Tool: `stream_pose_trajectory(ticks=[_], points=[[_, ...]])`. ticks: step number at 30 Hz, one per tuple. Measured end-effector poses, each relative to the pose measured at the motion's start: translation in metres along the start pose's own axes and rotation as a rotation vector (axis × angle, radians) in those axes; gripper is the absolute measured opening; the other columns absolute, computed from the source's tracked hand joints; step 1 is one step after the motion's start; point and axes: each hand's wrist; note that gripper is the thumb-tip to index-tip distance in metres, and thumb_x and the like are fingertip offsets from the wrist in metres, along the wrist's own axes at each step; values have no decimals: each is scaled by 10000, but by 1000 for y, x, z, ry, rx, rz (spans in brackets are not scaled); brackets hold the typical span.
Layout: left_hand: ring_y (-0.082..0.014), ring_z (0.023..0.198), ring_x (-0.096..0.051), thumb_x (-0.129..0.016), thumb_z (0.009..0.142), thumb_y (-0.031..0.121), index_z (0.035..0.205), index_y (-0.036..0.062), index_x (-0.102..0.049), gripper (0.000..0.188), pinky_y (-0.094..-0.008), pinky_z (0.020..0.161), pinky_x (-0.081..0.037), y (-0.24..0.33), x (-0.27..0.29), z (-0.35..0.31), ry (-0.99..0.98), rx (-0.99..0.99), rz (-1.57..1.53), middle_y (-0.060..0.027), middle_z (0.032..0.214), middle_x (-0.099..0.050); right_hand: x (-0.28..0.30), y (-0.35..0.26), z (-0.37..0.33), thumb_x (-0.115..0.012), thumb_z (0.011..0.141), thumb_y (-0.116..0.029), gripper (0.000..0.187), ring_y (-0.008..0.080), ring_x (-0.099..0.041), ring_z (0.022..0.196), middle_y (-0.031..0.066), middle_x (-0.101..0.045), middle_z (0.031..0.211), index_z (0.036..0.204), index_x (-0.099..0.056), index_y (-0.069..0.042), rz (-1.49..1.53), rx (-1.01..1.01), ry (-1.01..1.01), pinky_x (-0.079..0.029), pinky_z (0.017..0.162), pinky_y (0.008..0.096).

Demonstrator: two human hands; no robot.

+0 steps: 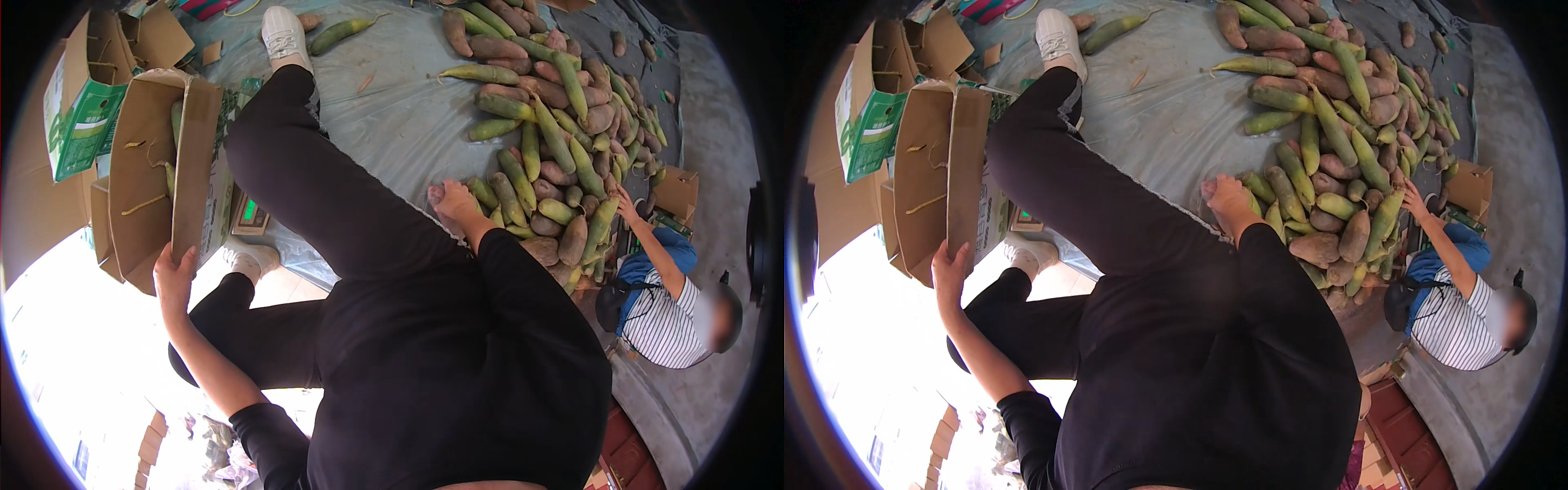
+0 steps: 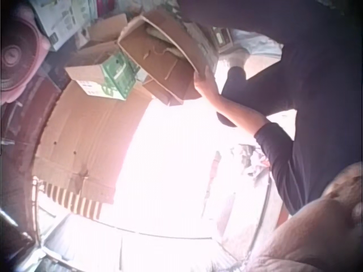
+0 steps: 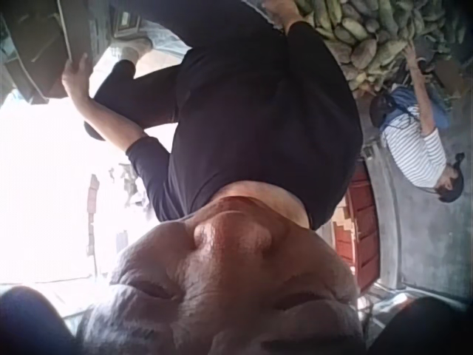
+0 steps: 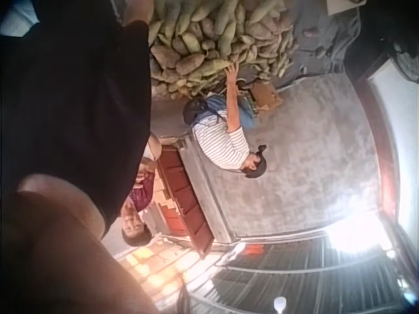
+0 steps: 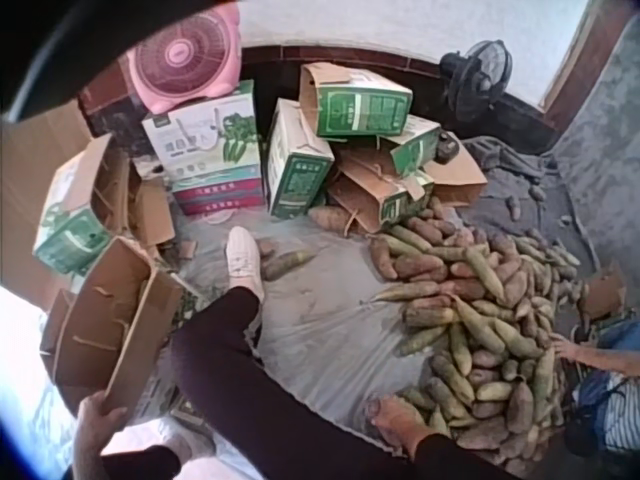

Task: Sorting vegetables into cardboard boxes and weighing them.

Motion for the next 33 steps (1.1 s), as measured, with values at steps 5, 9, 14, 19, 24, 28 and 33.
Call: stream_pose_trajectory(ticks=[5,9,14,19,24,28,33], points=[[-115,523,-490,-610,811,166,932,-31,-598,231,-279,514,-412,-1,-3,1,9,-36,-18,-46,604,-538,-15,-15,-1,-747,670,-260,568,318,-462,1171,112,-514,1208,1164,-501,-123,-98,29,-98,-418,908,451],[-116,528,-489,-606,809,169,931,-29,-600,232,-282,520,-413,-3,-2,2,11,0,-41,-45,603,-537,-21,-3,1,-684,699,-388,533,353,-539,1043,162,-578,1087,1112,-513,-99,-73,130,-47,-424,868,443],[-155,539,-516,-604,794,162,940,-34,-600,244,-305,544,-430,-5,-2,4,-12,37,-19,-85,612,-557,-8,19,-3,-723,635,-192,460,319,-574,1003,137,-612,1001,1037,-522,-95,132,156,101,-446,842,418],[-274,685,-606,-619,781,165,973,-37,-602,280,-361,654,-462,-12,2,-1,-1,-9,40,-167,743,-622,8,25,5,-758,622,-111,513,285,-579,909,119,-594,939,1056,-488,-58,408,138,149,-463,786,358],[-378,954,-587,-663,764,204,1060,-22,-591,380,-420,811,-451,-12,1,3,-9,-6,138,-225,983,-627,46,0,26,-765,615,-71,513,190,-551,863,68,-574,914,1044,-485,-47,825,406,444,-463,757,323],[-374,1010,-565,-685,754,227,1126,-3,-573,451,-421,860,-444,-17,2,-2,18,4,190,-226,1057,-605,118,-65,30,-747,666,-26,511,155,-521,915,56,-539,965,1092,-466,-28,936,688,571,-452,786,291],[-359,1019,-567,-681,757,217,1113,-18,-574,440,-404,876,-439,-13,7,-10,95,-28,165,-225,1056,-608,227,-174,-27,-712,716,16,533,156,-500,1004,76,-507,1074,1161,-420,-2,1133,949,535,-444,858,296]])
Point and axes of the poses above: each hand's wrist, its own z-axis towards the middle knuckle, its own x-axis out of the back of the hand, y = z × x
